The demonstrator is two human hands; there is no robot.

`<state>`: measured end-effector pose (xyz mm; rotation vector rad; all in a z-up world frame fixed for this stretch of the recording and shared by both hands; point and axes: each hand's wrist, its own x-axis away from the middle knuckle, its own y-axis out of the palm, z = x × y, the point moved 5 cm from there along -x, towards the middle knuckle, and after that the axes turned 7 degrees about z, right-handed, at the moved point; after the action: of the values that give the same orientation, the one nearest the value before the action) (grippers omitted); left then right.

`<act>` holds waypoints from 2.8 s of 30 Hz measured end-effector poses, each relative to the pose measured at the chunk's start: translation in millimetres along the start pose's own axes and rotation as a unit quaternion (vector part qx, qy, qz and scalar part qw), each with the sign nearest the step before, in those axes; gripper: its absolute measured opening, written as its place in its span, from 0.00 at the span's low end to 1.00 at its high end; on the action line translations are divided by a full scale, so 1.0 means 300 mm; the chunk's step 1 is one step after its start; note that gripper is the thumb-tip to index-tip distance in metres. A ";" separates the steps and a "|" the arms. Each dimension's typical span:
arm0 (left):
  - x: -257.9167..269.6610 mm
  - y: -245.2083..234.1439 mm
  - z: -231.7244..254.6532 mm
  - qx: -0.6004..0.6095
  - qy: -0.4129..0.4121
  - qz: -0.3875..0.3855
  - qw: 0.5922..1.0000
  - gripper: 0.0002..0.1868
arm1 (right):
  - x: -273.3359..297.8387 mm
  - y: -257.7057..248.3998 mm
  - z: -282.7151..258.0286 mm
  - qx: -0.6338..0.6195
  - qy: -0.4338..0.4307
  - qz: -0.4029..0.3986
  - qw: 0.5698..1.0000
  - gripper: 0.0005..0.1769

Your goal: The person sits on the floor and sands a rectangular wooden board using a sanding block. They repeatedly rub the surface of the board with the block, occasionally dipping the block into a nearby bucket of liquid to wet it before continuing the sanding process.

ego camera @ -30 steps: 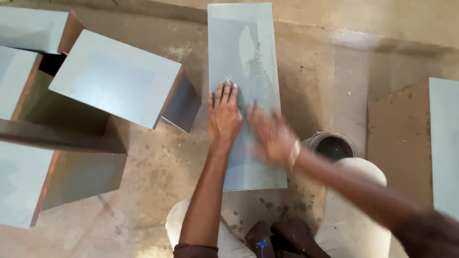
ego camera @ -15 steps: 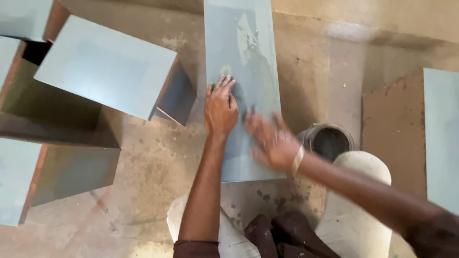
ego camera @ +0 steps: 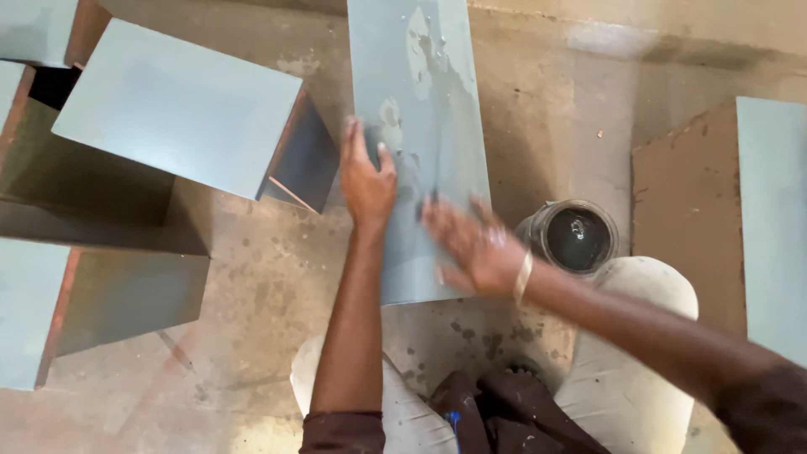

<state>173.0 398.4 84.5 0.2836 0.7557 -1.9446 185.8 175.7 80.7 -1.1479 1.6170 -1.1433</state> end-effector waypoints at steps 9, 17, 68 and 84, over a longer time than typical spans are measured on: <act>0.262 0.009 -0.302 0.247 -0.379 -0.220 0.864 0.29 | -0.282 -0.097 0.299 0.052 0.151 -0.052 0.986 0.48; 0.305 0.092 -0.214 0.280 -0.363 -0.159 0.874 0.27 | 0.156 -0.111 -0.214 0.024 -0.019 -0.012 0.999 0.50; 0.402 0.091 -0.062 0.421 -0.430 -0.092 0.794 0.31 | 0.398 -0.127 -0.172 0.095 0.106 -0.008 0.990 0.53; 0.420 0.125 -0.099 0.421 -0.449 -0.074 0.784 0.32 | 0.366 -0.070 -0.249 0.178 0.086 -0.032 0.980 0.40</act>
<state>141.2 314.0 -15.8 -0.2078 -0.7702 -2.1316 93.0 82.0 106.4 -0.8925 1.4320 -1.5370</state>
